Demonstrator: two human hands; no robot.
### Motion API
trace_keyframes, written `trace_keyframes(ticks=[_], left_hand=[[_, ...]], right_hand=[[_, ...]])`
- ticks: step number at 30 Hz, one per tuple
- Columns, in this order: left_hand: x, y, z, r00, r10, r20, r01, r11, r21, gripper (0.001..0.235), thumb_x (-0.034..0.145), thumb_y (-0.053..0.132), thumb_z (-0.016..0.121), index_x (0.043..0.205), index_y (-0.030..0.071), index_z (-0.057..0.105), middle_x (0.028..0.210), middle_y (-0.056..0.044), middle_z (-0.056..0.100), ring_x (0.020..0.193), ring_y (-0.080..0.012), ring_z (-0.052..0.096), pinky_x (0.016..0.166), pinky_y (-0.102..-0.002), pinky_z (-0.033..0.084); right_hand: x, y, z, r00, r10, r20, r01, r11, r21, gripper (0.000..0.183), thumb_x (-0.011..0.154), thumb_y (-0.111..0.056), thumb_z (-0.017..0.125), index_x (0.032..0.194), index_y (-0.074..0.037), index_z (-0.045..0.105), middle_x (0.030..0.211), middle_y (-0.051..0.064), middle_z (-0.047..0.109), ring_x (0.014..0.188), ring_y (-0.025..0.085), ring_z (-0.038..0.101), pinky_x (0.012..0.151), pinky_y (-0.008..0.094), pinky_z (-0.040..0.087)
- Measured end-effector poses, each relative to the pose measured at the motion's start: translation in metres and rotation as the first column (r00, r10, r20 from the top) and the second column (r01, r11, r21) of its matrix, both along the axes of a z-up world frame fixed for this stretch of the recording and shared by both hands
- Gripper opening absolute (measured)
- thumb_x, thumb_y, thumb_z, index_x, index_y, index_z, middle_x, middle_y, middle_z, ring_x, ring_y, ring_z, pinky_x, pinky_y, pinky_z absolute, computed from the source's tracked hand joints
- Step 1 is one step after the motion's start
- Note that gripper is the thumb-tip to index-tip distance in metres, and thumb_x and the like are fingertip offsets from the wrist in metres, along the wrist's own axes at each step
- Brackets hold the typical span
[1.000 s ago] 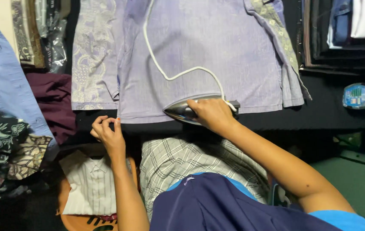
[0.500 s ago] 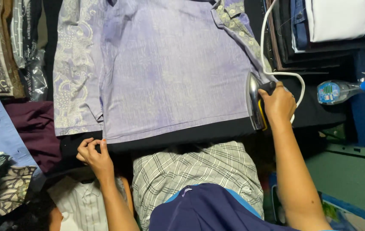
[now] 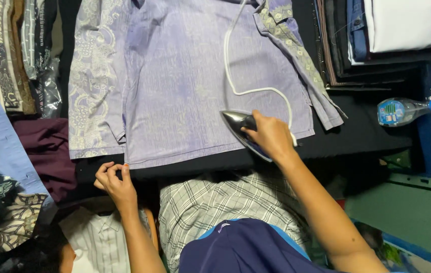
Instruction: Ironing a purple patterned shirt on an ironing station.
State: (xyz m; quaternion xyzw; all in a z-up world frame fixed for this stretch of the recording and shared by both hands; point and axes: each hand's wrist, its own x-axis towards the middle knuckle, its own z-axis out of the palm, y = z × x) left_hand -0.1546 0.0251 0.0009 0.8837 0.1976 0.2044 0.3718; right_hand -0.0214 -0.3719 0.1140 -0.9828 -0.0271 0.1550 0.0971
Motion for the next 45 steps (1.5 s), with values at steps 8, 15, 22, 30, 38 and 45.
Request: trace_keyframes(ticks=[8, 15, 22, 30, 38, 45], left_hand=[[-0.003, 0.003, -0.003, 1.000, -0.024, -0.016, 0.024, 0.999, 0.020, 0.023, 0.105, 0.031, 0.065, 0.100, 0.010, 0.058, 0.126, -0.005, 0.047, 0.112, -0.0330, 0.038, 0.106, -0.047, 0.034], [-0.003, 0.006, -0.005, 1.000, -0.025, -0.004, 0.025, 0.999, 0.035, 0.026, 0.105, 0.034, 0.066, 0.099, 0.011, 0.058, 0.123, -0.005, 0.048, 0.110, -0.0335, 0.039, 0.106, -0.047, 0.034], [-0.003, 0.006, -0.005, 0.999, -0.036, -0.011, 0.037, 0.999, 0.034, 0.026, 0.105, 0.034, 0.066, 0.098, 0.011, 0.057, 0.125, -0.005, 0.047, 0.111, -0.0333, 0.039, 0.105, -0.047, 0.034], [-0.003, 0.009, -0.016, 1.000, 0.000, -0.001, 0.000, 0.998, 0.065, 0.026, 0.104, 0.036, 0.067, 0.096, 0.014, 0.059, 0.126, -0.003, 0.049, 0.110, -0.0329, 0.040, 0.104, -0.047, 0.035], [0.007, 0.000, -0.013, 0.987, 0.155, 0.037, -0.158, 0.981, 0.112, 0.010, 0.107, 0.026, 0.062, 0.106, 0.017, 0.060, 0.118, -0.001, 0.056, 0.112, -0.0292, 0.050, 0.100, -0.045, 0.037], [0.071, -0.049, 0.029, 0.983, 0.129, 0.133, -0.151, 0.973, 0.177, 0.008, 0.100, 0.010, 0.058, 0.106, 0.015, 0.062, 0.110, -0.001, 0.062, 0.112, -0.0281, 0.054, 0.100, -0.044, 0.037]], right_hand=[[-0.022, 0.144, -0.042, 0.842, 0.513, 0.164, -0.535, 0.834, 0.134, 0.041, 0.086, -0.021, 0.069, 0.125, -0.017, 0.059, 0.078, 0.012, 0.075, 0.076, 0.037, 0.076, 0.066, 0.051, 0.061], [-0.031, 0.173, -0.050, 0.792, 0.556, 0.251, -0.586, 0.809, 0.056, 0.040, 0.086, -0.019, 0.068, 0.125, -0.021, 0.060, 0.075, 0.008, 0.073, 0.070, 0.032, 0.076, 0.063, 0.048, 0.062], [0.051, 0.064, -0.043, 0.958, 0.240, 0.157, -0.245, 0.969, 0.014, 0.054, 0.082, -0.034, 0.082, 0.127, -0.015, 0.057, 0.081, 0.013, 0.074, 0.077, 0.039, 0.076, 0.067, 0.054, 0.061], [0.117, -0.101, -0.065, 0.885, -0.284, 0.369, 0.334, 0.940, -0.076, 0.047, 0.091, -0.047, 0.082, 0.111, -0.008, 0.065, 0.080, 0.023, 0.072, 0.079, 0.048, 0.074, 0.067, 0.058, 0.059], [0.117, -0.082, -0.033, 0.917, -0.303, 0.260, 0.317, 0.948, -0.014, 0.046, 0.092, -0.043, 0.080, 0.114, -0.005, 0.066, 0.088, 0.028, 0.072, 0.088, 0.051, 0.072, 0.074, 0.059, 0.057], [0.097, 0.019, 0.002, 0.999, 0.010, 0.032, -0.010, 1.000, -0.008, 0.043, 0.089, -0.038, 0.076, 0.118, -0.007, 0.067, 0.095, 0.031, 0.073, 0.098, 0.050, 0.072, 0.083, 0.060, 0.056]])
